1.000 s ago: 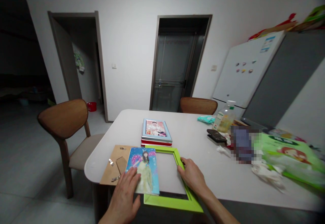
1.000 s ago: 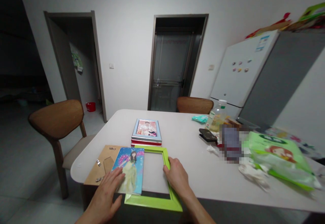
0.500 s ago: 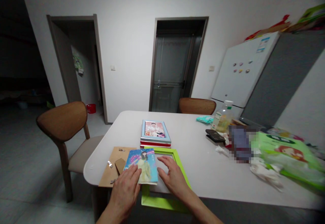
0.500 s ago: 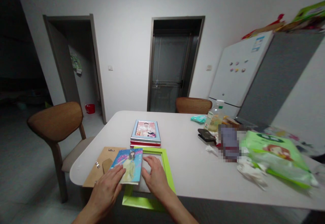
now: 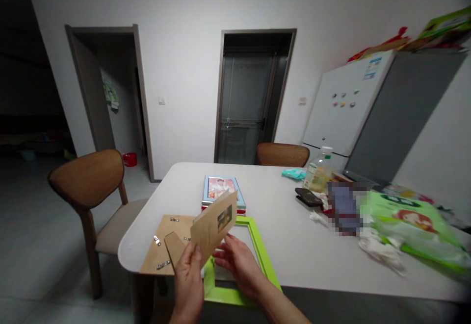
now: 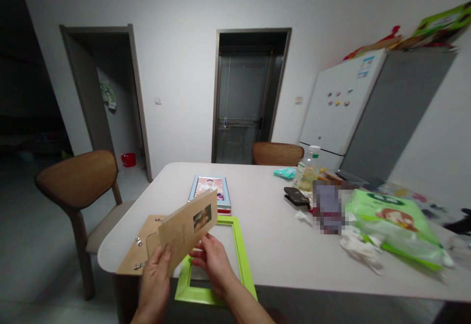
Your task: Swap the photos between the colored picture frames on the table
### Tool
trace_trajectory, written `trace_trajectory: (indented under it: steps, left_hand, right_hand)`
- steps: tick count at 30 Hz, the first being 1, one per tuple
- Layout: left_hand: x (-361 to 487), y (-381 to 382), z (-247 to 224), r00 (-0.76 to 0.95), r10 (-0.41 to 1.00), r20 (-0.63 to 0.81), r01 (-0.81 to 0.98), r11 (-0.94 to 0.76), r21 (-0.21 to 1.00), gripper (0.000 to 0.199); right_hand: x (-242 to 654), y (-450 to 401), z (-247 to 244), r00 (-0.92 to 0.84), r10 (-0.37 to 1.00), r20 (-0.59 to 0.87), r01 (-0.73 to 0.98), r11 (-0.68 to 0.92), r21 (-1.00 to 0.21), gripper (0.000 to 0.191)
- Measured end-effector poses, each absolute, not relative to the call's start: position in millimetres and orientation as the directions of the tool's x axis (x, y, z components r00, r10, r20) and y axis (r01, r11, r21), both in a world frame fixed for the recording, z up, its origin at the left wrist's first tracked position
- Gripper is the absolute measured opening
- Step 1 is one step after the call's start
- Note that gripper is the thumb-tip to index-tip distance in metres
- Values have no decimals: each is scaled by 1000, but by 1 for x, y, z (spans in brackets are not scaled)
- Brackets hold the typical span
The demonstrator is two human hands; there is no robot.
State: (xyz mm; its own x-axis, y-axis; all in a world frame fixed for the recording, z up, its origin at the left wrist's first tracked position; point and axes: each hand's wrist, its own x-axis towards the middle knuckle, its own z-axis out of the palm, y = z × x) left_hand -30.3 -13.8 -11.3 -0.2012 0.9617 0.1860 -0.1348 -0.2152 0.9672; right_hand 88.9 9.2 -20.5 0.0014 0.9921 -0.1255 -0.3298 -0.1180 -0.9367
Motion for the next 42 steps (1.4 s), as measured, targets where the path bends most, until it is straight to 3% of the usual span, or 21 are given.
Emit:
trace_trajectory:
  steps: [3,7,10,13,16,18,23,28,31,34,37,42]
  left_hand:
    - [-12,-19,-24,-127,984,121,-341,-158,927,43]
    - [-6,-20,-36,48,995,91,-395,-65,916,45]
    - [-15,-16,-40,51,992,113,-252,-97,963,51]
    - [-26,-13,-39,46,978,202,51,-204,978,50]
    - [-30,-15,-36,191,951,242,383,-299,874,44]
    - [-29,-19,-37,295,923,248,499,-370,784,45]
    - [-27,-21,-45,485,830,275,583,-541,606,53]
    - [-29,-20,-52,543,785,300,593,-610,525,57]
    - [-30,-22,-50,564,776,282,601,-620,504,57]
    - [-31,-23,-44,570,771,285,598,-626,500,52]
    - [-29,-23,-39,575,777,255,621,-618,483,52]
    - [-28,-27,-37,586,777,228,640,-617,457,54]
  right_hand:
    - [96,9,-22,92,994,-53,-395,-12,-918,41]
    - [123,12,-24,180,984,3,-173,35,-984,40]
    - [147,13,-22,174,982,-68,-124,-47,-991,37]
    - [166,15,-18,152,979,-139,-155,-115,-981,36]
    - [176,21,-19,122,979,-161,-76,-153,-985,41]
    - [176,27,-22,126,979,-161,-1,-162,-987,45]
    - [168,40,-32,139,986,-95,96,-109,-989,49]
    - [163,45,-34,165,986,-37,260,-80,-962,46]
    - [162,46,-31,178,978,112,561,-7,-828,38]
    - [163,45,-27,180,966,183,826,-47,-562,31]
    - [163,43,-26,201,970,138,926,-143,-349,30]
    - [162,39,-29,176,970,165,970,-142,-199,34]
